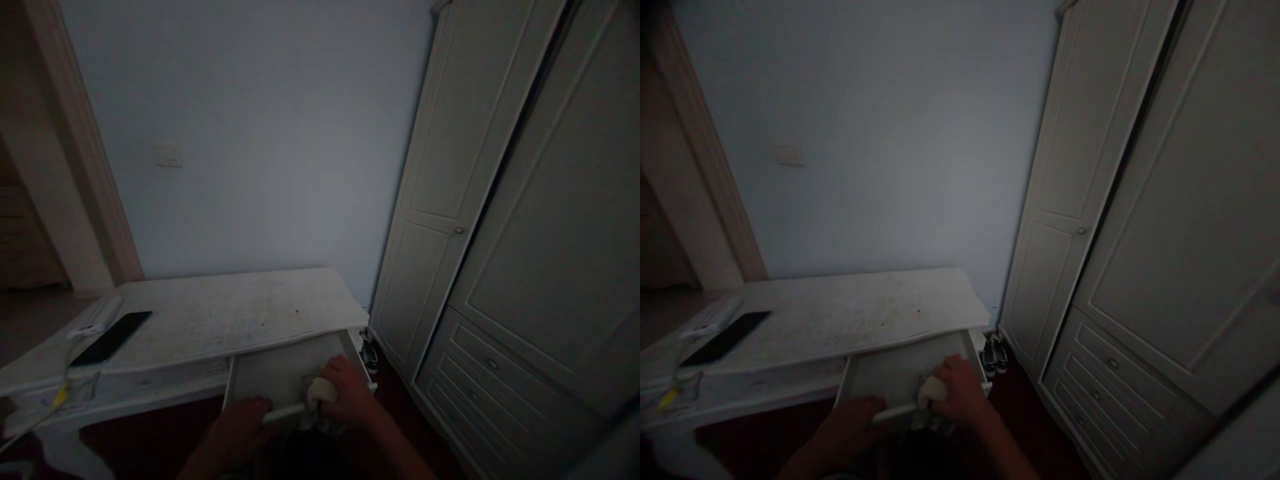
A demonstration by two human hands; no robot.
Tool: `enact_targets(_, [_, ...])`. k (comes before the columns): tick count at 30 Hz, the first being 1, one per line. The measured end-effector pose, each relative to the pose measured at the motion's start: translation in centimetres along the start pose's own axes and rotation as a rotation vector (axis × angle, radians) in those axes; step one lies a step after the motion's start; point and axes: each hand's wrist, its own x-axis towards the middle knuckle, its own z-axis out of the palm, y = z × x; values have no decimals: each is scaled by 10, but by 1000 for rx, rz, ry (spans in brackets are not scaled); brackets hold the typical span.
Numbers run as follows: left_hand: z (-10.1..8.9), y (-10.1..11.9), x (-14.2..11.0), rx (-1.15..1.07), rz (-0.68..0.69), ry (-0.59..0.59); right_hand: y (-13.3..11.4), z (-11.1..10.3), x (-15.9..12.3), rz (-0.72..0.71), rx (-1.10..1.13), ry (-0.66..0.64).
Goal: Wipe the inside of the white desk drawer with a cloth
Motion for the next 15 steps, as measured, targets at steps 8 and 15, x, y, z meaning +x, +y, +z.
enact_targets(8, [5,-6,19,108,77,-72,2,-6,-3,-11,-112,-3])
enact_targets(15, [-2,0,12,-123,-21,-3,-70,49,44,-262,-64,104])
